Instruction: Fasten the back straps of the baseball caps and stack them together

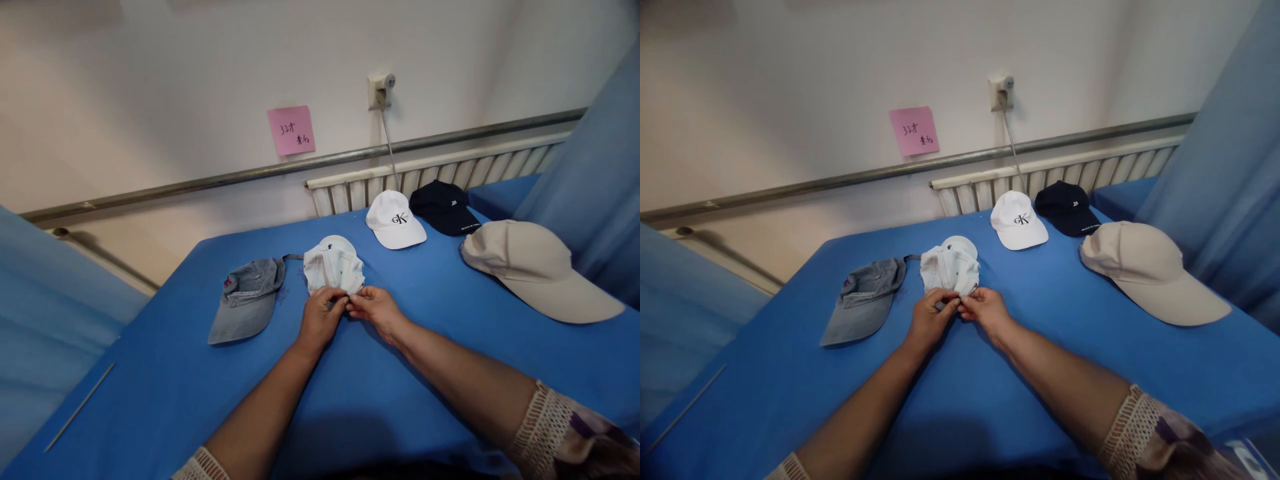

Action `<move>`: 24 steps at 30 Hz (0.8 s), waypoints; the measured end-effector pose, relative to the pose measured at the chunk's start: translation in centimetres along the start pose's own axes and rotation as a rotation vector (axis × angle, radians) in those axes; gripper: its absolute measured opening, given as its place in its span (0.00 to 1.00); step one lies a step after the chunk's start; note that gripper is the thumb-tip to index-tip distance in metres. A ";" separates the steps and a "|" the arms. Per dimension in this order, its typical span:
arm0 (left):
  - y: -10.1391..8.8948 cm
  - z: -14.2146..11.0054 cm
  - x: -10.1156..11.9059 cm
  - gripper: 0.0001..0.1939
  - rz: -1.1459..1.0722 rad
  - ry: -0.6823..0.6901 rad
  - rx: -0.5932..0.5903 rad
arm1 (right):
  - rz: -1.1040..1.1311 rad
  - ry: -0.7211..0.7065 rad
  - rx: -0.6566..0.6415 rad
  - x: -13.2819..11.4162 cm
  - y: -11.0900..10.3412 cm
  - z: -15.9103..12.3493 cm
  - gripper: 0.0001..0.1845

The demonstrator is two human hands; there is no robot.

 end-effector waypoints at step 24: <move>0.4 0.1 0.5 0.06 0.077 -0.011 -0.020 | 0.007 -0.026 -0.004 0.1 0.0 0.3 0.19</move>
Point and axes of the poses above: each hand's wrist, its own z-axis towards the middle knuckle, its own y-axis out of the palm, x = y × z, the point moved 4 cm from there along z, towards the middle knuckle
